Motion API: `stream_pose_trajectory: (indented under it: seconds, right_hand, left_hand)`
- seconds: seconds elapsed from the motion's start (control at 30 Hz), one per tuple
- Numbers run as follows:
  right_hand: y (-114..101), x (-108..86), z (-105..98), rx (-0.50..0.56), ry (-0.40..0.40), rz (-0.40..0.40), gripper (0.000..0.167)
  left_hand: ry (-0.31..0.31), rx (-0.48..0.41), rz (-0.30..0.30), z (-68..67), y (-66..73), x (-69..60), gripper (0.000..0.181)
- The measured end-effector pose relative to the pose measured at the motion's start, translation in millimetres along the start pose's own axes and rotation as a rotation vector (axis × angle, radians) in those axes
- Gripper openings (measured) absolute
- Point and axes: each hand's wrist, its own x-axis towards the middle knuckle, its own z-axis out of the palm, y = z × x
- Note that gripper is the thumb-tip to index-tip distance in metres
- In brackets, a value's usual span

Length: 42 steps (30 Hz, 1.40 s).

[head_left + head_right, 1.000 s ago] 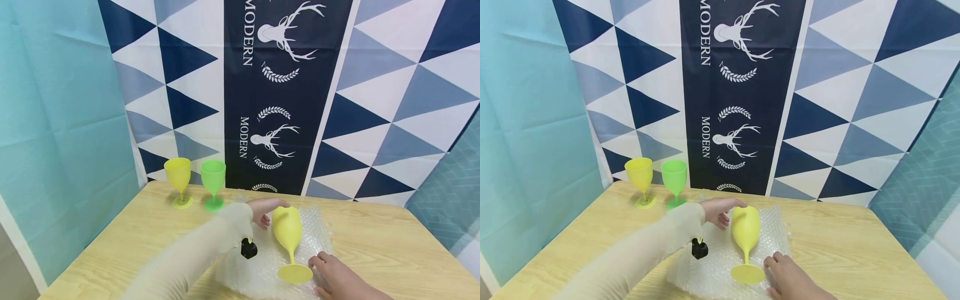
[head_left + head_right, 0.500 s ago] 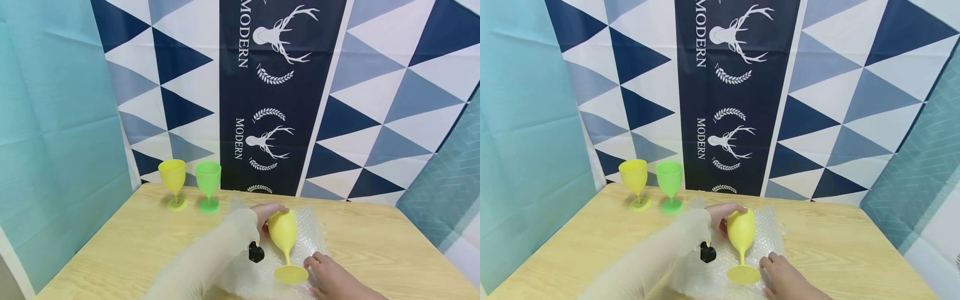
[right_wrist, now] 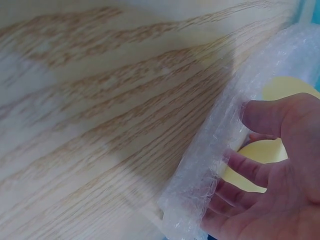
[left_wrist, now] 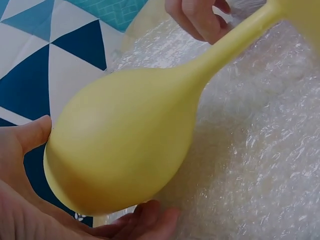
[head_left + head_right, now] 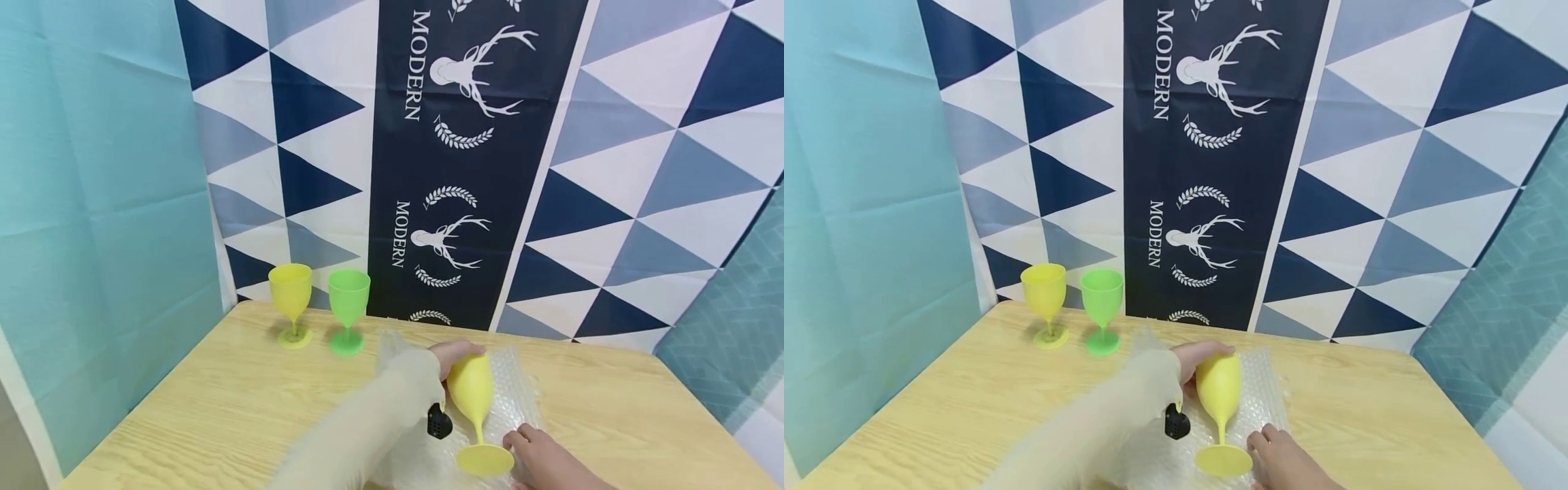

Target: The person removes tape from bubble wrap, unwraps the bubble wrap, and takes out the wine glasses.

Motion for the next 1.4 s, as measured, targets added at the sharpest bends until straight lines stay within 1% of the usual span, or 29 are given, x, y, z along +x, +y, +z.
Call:
stream_pose_trajectory:
  seconds: [0.1, 0.17, 0.27, 0.37, 0.47, 0.57, 0.67, 0.73, 0.9, 0.97, 1.07, 1.17, 1.27, 1.4]
  right_hand:
    - [1, -1.3, 4, 0.05, -0.008, -0.002, 0.036]
    - [0, -2.1, 6, 0.082, -0.009, 0.0, 0.036]
    - [-1, -2.5, 8, 0.089, -0.003, 0.001, 0.039]
    - [-3, -2.5, 10, 0.098, -0.009, 0.019, 0.041]
    - [-5, -1.8, 11, 0.105, -0.023, 0.053, 0.045]
    - [-7, -0.8, 10, 0.111, -0.031, 0.076, 0.045]
    - [-7, -0.5, 9, 0.093, -0.019, 0.064, 0.042]
    - [-7, -1.2, 8, 0.068, -0.003, 0.049, 0.039]
    - [-5, -3.5, 5, 0.003, 0.031, 0.011, 0.039]
    - [-5, -3.5, 3, 0.0, 0.028, 0.01, 0.039]
    - [-5, -3.6, 1, 0.002, 0.018, 0.023, 0.04]
    - [-6, -4.0, -1, 0.003, 0.019, 0.039, 0.042]
    - [-6, -5.5, -2, -0.006, 0.023, 0.038, 0.042]
    - [-5, -7.9, -3, -0.007, 0.023, 0.03, 0.041]
  left_hand:
    - [-0.02, 0.019, 0.009, 2.6, -3.1, -1.4, 0.041]
    - [-0.029, 0.024, 0.004, 2.6, -4.8, -1.8, 0.041]
    - [-0.028, 0.041, -0.004, 2.8, -7.5, 1.0, 0.041]
    - [-0.018, 0.039, -0.017, 2.1, -8.7, 2.3, 0.041]
    - [-0.01, 0.039, -0.011, -0.4, -9.6, 1.7, 0.041]
    - [0.016, 0.057, 0.001, -4.8, -10.7, -0.5, 0.044]
    - [0.039, 0.079, -0.003, -9.0, -11.8, -0.1, 0.049]
    - [0.031, 0.057, -0.011, -12.1, -11.7, 1.2, 0.051]
    - [-0.02, -0.056, -0.022, -19.6, -11.9, 9.2, 0.054]
    - [-0.037, -0.092, -0.024, -22.9, -12.5, 12.4, 0.054]
    - [-0.061, -0.146, -0.03, -28.2, -12.7, 13.4, 0.055]
    - [-0.086, -0.19, -0.032, -33.2, -13.5, 10.9, 0.058]
    - [-0.095, -0.21, -0.009, -37.5, -15.1, 6.2, 0.059]
    - [-0.085, -0.228, 0.028, -41.8, -17.9, -2.3, 0.058]
